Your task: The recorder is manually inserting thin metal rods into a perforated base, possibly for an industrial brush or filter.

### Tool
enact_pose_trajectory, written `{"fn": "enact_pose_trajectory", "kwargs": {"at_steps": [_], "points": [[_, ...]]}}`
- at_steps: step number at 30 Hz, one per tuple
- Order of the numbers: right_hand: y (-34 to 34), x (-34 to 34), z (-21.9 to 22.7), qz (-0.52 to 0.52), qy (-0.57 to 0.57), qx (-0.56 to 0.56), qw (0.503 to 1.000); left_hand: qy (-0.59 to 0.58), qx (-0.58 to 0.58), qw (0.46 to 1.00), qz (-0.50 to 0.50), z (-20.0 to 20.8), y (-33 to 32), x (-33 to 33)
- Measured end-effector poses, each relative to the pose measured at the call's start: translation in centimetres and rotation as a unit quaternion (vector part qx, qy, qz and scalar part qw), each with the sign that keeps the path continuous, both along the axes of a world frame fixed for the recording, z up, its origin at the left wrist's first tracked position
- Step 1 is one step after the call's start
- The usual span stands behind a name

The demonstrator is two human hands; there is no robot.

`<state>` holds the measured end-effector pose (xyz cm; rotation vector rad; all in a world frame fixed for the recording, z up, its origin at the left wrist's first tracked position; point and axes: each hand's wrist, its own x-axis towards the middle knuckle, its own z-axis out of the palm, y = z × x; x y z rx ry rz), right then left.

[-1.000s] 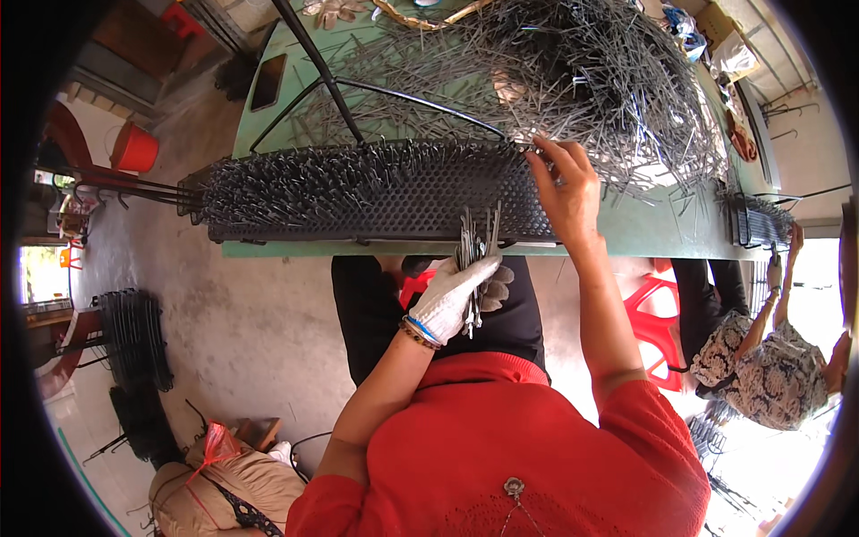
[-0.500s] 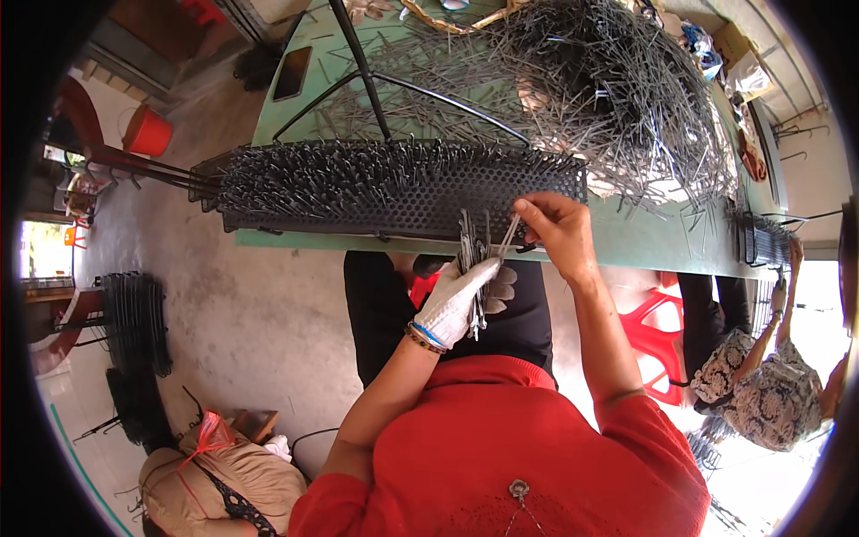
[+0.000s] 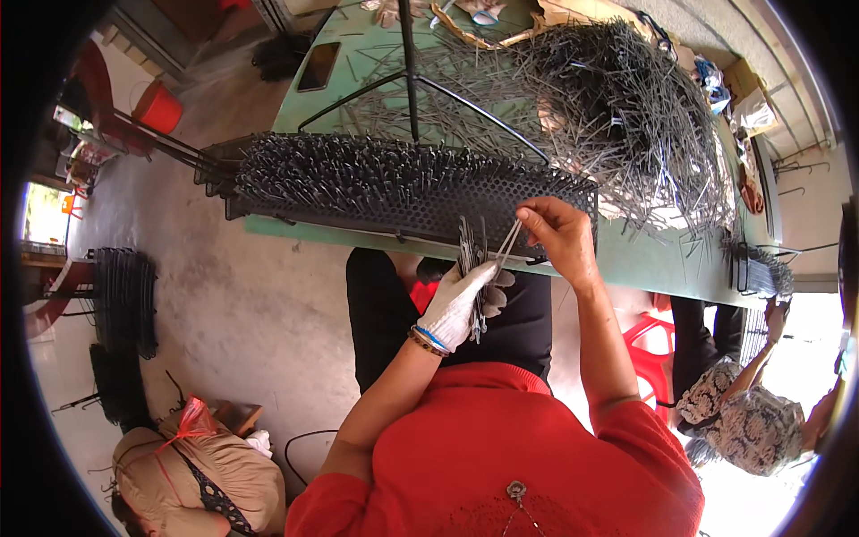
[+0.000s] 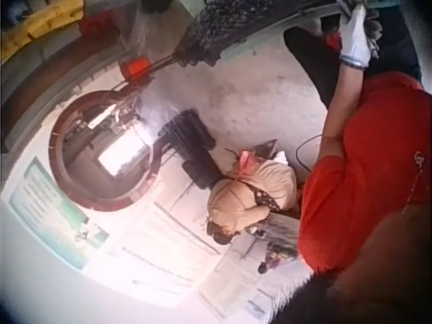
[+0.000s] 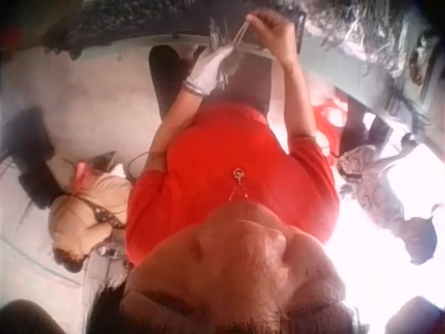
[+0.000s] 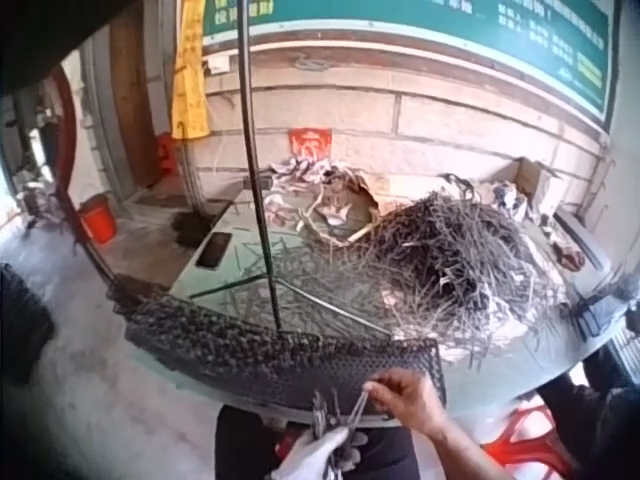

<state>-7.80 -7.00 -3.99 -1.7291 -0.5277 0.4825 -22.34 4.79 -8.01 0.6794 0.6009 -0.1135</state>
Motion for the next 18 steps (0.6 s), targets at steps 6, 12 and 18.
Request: {"fn": "enact_pose_trajectory", "kwargs": {"at_steps": [6, 12, 18], "points": [[1.2, 1.7, 1.3, -0.169, -0.106, 0.092, 0.976, 0.009, 0.003, 1.000, 0.017, -0.6, 0.6, -0.5], [3.6, 4.1, -0.2, -0.163, -0.311, -0.006, 0.936, 0.024, -0.002, 1.000, -0.007, 0.4, 0.1, -0.6], [4.3, 4.1, -0.2, -0.154, -0.422, -0.015, 0.893, 0.028, -0.010, 1.000, 0.001, 0.3, 0.2, -0.5]]}}
